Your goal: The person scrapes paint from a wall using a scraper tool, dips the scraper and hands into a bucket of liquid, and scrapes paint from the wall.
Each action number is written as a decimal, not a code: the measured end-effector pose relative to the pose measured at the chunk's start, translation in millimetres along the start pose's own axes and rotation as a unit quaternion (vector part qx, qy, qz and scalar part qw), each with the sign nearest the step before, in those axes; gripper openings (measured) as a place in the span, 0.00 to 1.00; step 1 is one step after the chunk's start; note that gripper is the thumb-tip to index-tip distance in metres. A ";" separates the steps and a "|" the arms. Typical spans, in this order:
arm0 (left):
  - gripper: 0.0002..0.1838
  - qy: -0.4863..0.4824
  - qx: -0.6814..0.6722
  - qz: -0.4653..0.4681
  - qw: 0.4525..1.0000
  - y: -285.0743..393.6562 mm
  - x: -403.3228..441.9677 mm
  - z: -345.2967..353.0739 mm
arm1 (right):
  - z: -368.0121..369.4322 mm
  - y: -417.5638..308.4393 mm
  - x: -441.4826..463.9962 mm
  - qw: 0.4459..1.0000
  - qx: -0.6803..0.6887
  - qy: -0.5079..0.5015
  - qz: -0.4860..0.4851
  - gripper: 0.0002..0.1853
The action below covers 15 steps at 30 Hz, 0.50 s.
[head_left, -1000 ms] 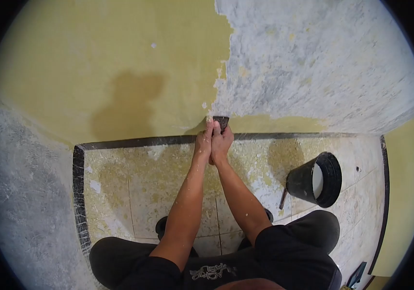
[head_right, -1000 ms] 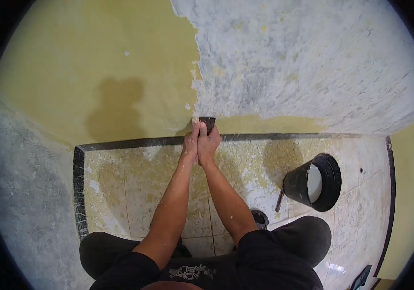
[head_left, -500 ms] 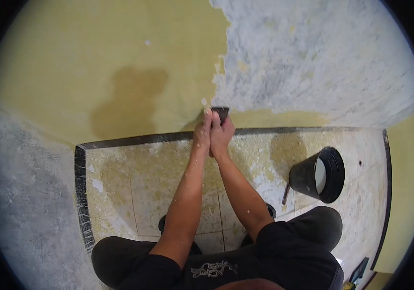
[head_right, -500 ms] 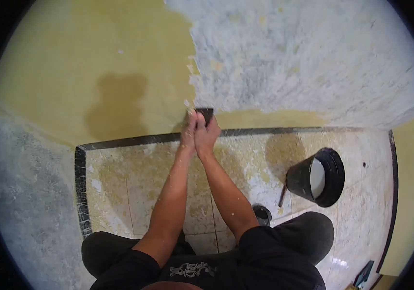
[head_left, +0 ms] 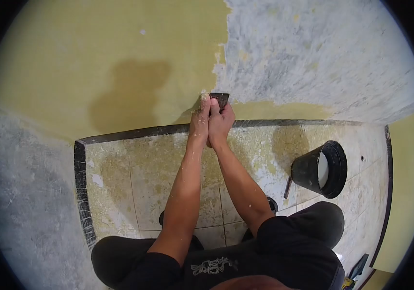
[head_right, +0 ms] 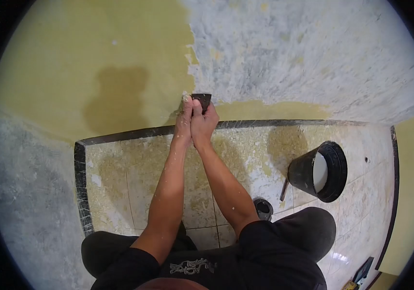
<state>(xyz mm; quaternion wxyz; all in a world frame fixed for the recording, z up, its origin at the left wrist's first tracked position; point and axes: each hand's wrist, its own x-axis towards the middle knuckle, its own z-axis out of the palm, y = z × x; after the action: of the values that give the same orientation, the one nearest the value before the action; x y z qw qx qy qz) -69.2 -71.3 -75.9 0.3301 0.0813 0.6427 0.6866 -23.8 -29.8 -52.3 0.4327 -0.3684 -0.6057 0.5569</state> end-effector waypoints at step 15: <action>0.42 0.003 -0.015 0.012 1.000 34.4 6.0 16.5 | 5.8 -18.0 24.6 0.999 0.029 -0.011 -0.025 0.12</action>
<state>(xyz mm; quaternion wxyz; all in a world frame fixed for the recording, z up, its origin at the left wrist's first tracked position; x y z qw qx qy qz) -76.9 -52.7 -42.9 0.3210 0.0827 0.6323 0.7002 -37.3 -11.0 -31.7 0.4503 -0.3342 -0.6034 0.5670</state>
